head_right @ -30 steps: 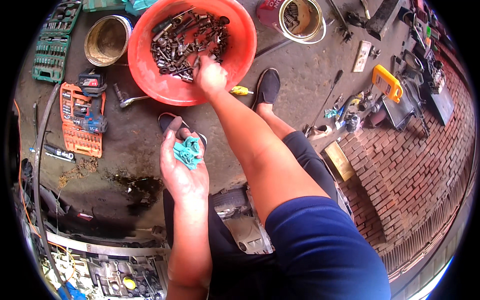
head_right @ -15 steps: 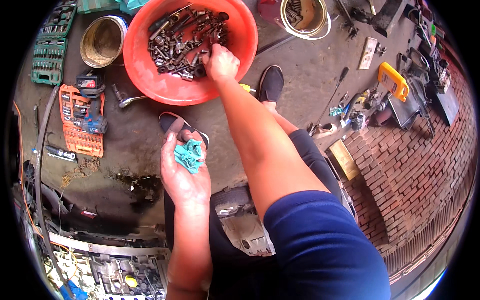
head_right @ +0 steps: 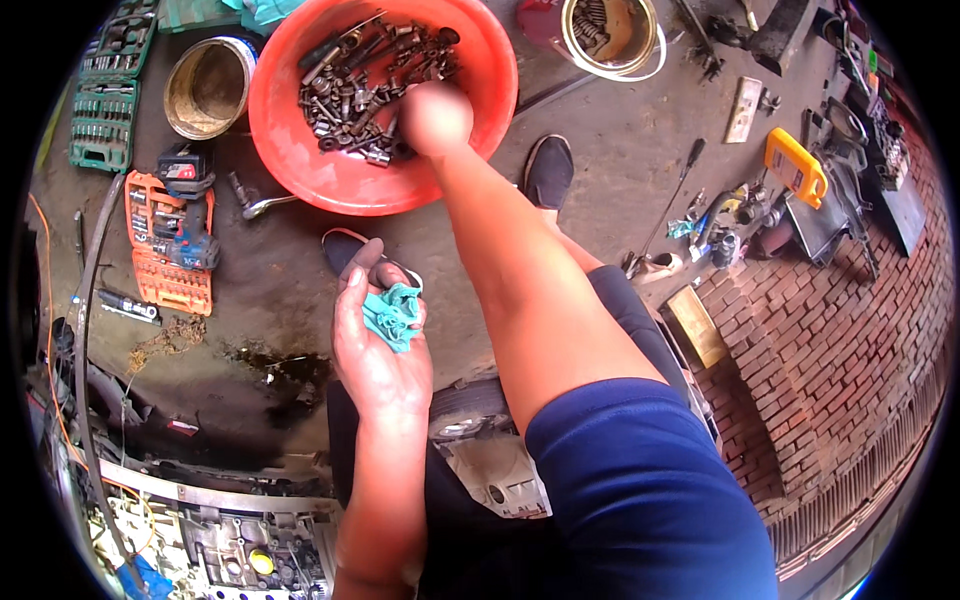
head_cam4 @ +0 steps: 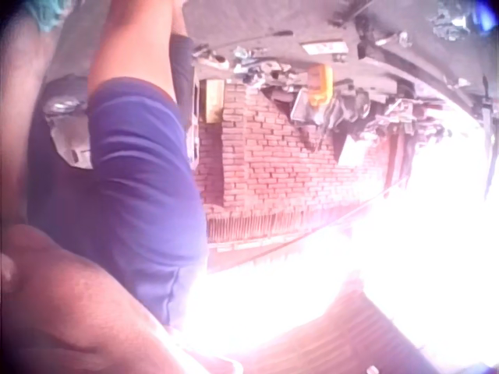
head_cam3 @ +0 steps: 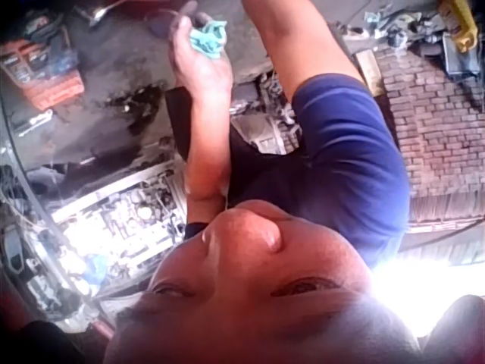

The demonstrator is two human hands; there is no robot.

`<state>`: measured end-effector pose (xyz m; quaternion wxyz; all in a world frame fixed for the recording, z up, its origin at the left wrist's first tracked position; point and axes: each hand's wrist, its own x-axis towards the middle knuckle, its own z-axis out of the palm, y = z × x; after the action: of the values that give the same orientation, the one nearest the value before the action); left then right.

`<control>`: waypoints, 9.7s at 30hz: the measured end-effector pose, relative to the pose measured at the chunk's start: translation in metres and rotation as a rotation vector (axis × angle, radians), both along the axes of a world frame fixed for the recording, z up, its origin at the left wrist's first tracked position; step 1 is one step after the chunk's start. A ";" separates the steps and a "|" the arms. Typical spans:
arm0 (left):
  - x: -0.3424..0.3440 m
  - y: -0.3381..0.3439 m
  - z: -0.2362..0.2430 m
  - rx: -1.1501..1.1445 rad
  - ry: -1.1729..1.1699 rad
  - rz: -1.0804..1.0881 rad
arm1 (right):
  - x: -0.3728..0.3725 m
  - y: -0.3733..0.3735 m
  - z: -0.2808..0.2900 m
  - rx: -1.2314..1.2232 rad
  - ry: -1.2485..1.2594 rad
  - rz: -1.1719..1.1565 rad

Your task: The person works on a car engine with the hood open, using a wrench to tighten bolts on the engine block. They then move to a workbench to select a socket from a red basin and return to the engine to continue the repair.

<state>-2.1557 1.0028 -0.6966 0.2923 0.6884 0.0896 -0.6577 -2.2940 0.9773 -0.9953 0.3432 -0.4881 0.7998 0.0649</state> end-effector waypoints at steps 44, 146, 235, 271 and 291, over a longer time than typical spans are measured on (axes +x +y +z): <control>0.028 0.003 -0.005 -0.112 -0.081 0.091 | 0.022 0.042 0.184 0.458 -1.208 -0.565; 0.016 -0.016 0.001 -0.048 -0.054 0.027 | 0.060 -0.040 0.018 -0.003 -0.077 -0.002; -0.023 0.006 -0.013 -0.186 -0.122 -0.201 | -0.050 0.002 0.215 0.458 -1.554 -0.536; -0.029 0.041 0.038 -0.226 -0.024 -0.236 | -0.072 0.043 0.302 0.326 -1.270 -0.454; 0.184 0.158 0.486 -0.567 -0.451 -0.451 | 0.133 0.030 0.760 0.482 -1.244 0.461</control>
<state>-1.9713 1.1608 -0.2108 0.3312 0.7098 -0.3140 -0.5366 -2.1609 1.0070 -0.2353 0.8129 -0.5020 0.2947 0.0202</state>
